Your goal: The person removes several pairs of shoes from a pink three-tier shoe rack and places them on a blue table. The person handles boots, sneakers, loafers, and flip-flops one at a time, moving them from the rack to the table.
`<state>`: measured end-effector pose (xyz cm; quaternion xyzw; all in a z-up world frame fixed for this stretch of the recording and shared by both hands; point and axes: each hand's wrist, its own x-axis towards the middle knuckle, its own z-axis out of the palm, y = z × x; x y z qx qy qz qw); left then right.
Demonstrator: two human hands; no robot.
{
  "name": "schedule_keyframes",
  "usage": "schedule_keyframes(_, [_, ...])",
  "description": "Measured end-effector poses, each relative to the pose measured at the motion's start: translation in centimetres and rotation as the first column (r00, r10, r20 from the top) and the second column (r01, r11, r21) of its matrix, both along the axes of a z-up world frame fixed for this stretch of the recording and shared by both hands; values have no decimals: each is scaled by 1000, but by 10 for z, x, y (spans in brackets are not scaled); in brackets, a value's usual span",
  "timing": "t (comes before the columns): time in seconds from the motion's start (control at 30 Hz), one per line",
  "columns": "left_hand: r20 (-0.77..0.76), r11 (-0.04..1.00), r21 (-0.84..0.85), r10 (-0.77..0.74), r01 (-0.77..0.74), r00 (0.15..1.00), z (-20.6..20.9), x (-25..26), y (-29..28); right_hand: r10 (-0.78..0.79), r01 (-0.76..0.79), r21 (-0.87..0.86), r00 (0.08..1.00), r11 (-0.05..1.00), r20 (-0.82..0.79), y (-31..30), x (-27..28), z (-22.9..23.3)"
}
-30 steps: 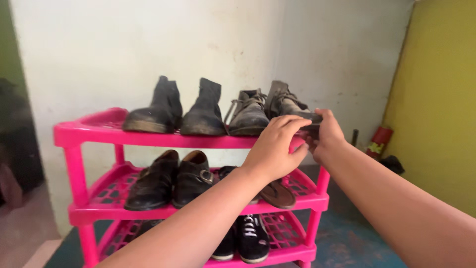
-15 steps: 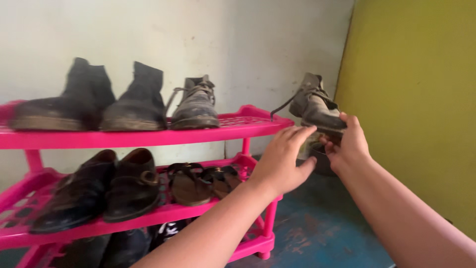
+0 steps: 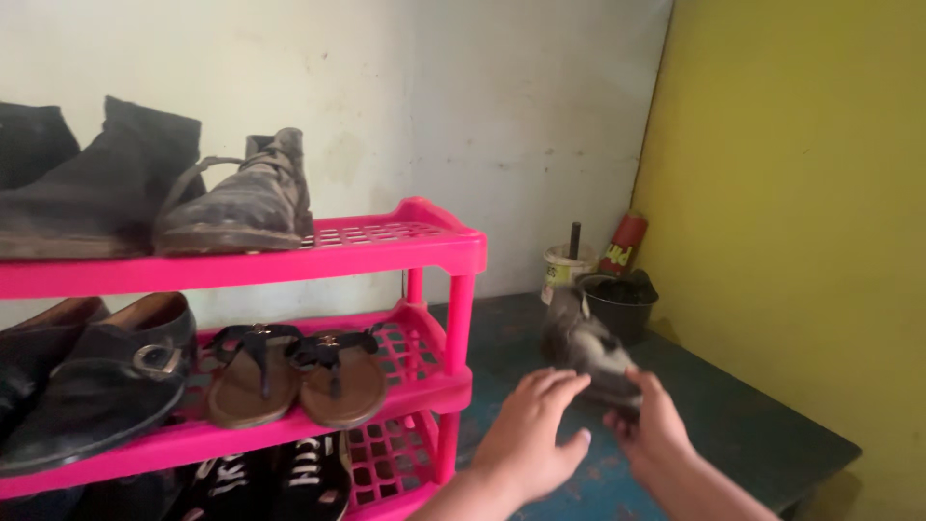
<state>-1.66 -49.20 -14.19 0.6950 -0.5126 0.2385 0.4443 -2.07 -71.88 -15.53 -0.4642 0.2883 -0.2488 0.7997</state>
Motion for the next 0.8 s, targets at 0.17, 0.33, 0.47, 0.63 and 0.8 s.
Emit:
schedule_keyframes(0.17, [-105,990,140,12,3,994,-34,3,-29,84,-80,29,984,996,-156,-40,11,-77])
schedule_keyframes(0.33, [-121,984,180,26,-4,992,-53,9,-49,275,-255,103,903,961,-331,-96,46,-154])
schedule_keyframes(0.47, [-123,980,194,69,-44,990,-61,11,-57,378,-356,129,878,926,-294,-132,71,-215])
schedule_keyframes(0.63, [-127,976,206,106,-78,986,-66,10,-61,345,-338,80,886,938,-309,-145,93,-247])
schedule_keyframes(0.8, [-144,975,205,119,-88,982,-64,2,-58,289,-340,-44,855,939,-431,-136,99,-255])
